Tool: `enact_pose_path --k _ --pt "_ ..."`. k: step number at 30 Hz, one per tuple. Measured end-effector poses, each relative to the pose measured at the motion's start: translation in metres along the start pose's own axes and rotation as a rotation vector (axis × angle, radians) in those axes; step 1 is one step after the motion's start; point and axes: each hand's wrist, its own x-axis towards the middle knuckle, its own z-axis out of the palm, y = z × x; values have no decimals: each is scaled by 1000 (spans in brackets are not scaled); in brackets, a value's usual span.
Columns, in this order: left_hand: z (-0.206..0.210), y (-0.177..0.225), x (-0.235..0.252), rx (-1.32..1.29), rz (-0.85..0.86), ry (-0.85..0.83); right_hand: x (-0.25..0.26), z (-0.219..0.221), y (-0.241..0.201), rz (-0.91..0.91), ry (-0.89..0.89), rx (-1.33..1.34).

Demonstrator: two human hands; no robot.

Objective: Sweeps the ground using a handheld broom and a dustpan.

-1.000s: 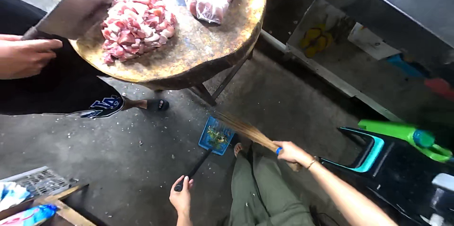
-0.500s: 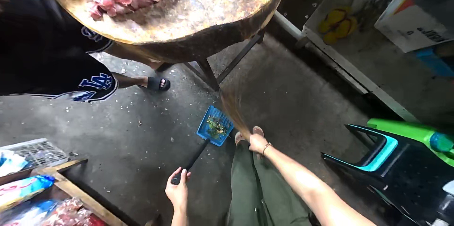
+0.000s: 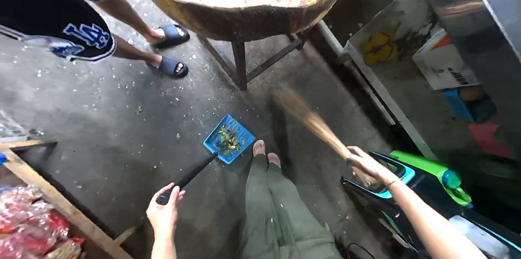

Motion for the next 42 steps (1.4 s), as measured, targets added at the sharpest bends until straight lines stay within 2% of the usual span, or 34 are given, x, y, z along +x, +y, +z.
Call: enact_pose_path --k 3,5,7,9,12,14,16,19,23,26,28,31,35,37,39,42 --pt "-1 -11 -7 60 29 5 30 6 -15 101 31 119" --pt "7 -14 -12 91 37 30 58 38 -36 146 57 205" --pt "9 -18 -17 108 47 46 83 89 -47 187 42 268" --pt "10 -18 -18 126 37 59 97 159 -44 202 -53 160" --pt "5 -23 -18 115 -6 67 86 265 -24 198 -282 -182" --pt "1 -32 -19 89 -38 70 67 298 -11 177 -425 -329" --pt "-5 -43 -19 63 -67 70 39 289 -9 151 -498 -324" --pt "-14 -54 -23 -31 -121 22 -9 217 -11 99 -445 -240" --pt "-21 -78 -18 -154 -120 -96 -19 135 13 -26 -172 -166" --pt "-25 -96 -2 -106 -18 -105 20 125 9 -48 55 -60" --pt "-37 -101 8 -65 24 -79 50 148 -22 -8 155 65" --pt "-65 -103 13 -50 70 -53 81 236 -61 35 172 85" --pt "-73 -107 9 -17 85 -1 85 384 -61 -9 -30 -366" --pt "-71 -104 6 41 90 21 61 425 -46 -42 -168 -503" --pt "-71 -104 6 44 90 34 24 421 -38 -89 -240 -550" --pt "-85 -106 8 18 107 43 -31 363 -53 -157 -229 -591"
